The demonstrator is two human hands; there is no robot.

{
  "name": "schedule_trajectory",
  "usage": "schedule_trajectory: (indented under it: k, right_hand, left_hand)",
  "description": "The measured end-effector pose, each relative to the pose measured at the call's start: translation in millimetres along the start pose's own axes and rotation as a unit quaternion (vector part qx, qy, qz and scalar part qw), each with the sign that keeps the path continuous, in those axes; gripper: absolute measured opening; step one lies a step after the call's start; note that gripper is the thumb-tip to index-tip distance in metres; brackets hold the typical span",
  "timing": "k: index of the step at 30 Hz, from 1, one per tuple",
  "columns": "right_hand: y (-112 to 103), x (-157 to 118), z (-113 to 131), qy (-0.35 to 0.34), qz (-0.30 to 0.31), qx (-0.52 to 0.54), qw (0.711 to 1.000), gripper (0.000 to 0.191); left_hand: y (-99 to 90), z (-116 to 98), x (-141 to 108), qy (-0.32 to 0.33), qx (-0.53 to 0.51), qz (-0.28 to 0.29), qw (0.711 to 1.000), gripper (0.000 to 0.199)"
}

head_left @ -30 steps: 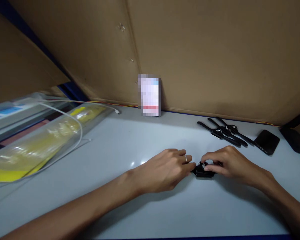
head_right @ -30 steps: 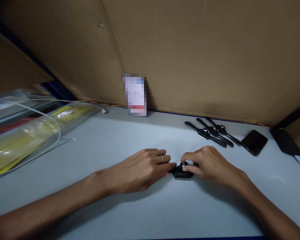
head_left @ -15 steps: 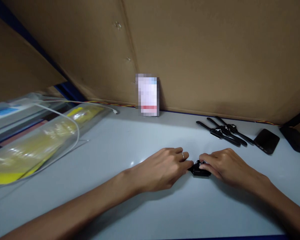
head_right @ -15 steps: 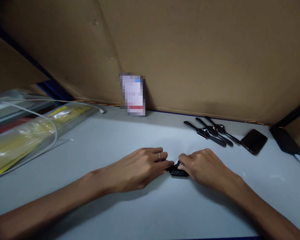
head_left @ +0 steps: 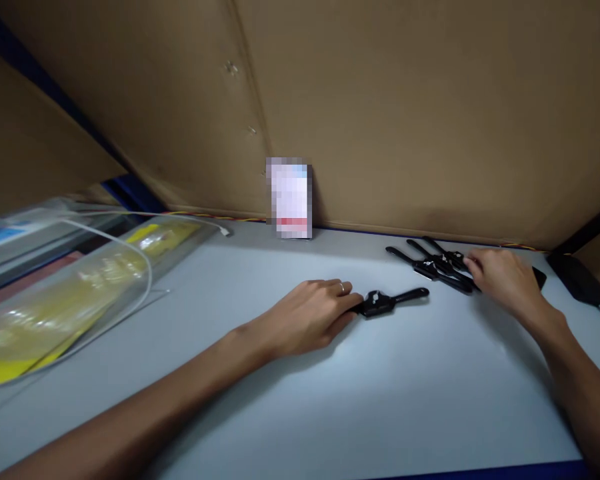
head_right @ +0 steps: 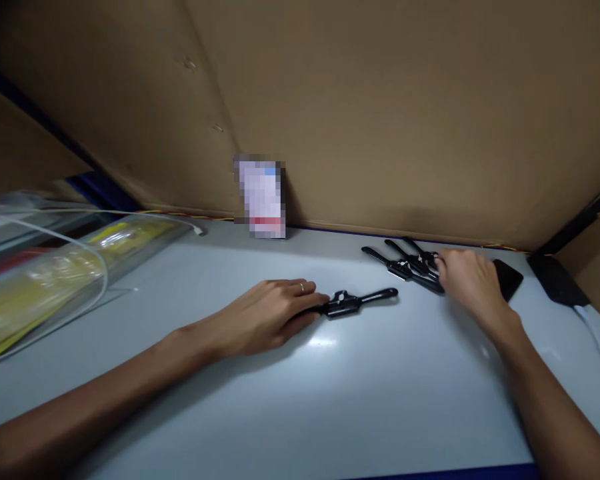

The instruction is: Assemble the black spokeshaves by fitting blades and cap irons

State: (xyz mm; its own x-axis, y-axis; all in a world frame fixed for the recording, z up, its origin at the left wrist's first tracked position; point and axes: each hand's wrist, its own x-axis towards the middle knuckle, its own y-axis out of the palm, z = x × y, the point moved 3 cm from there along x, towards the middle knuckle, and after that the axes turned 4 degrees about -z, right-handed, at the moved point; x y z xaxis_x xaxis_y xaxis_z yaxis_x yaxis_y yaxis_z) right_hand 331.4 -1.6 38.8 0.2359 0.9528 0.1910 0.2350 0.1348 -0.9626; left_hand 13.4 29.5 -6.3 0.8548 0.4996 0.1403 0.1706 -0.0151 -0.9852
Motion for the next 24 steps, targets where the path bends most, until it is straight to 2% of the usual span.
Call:
schedule_trajectory:
  k: [4, 8, 11, 16, 21, 24]
  right_hand:
    - [18, 15, -30, 0.016, 0.048, 0.007, 0.999, 0.031]
    - [36, 21, -37, 0.012, 0.083, 0.031, 0.996, 0.032]
    - [44, 26, -39, 0.011, 0.092, 0.058, 0.994, 0.028]
    - [51, 32, -44, 0.004, 0.107, 0.102, 0.989, 0.007]
    - [52, 32, -44, -0.007, 0.093, 0.116, 0.989, 0.014]
    - [50, 31, -42, -0.011, 0.083, 0.123, 0.989, 0.021]
  left_hand:
    - [4.7, 14, 2, -0.100, 0.028, -0.008, 0.995, 0.031]
    - [6.3, 23, 1, -0.170, 0.050, -0.048, 0.983, 0.034]
    - [7.4, 23, 0, -0.165, 0.053, -0.072, 0.982, 0.037]
    - [5.6, 16, 0, -0.140, 0.053, -0.092, 0.984, 0.038]
    - [-0.6, 5, 1, -0.157, 0.050, -0.052, 0.985, 0.052]
    - [-2.7, 3, 1, -0.181, 0.045, -0.037, 0.982, 0.046]
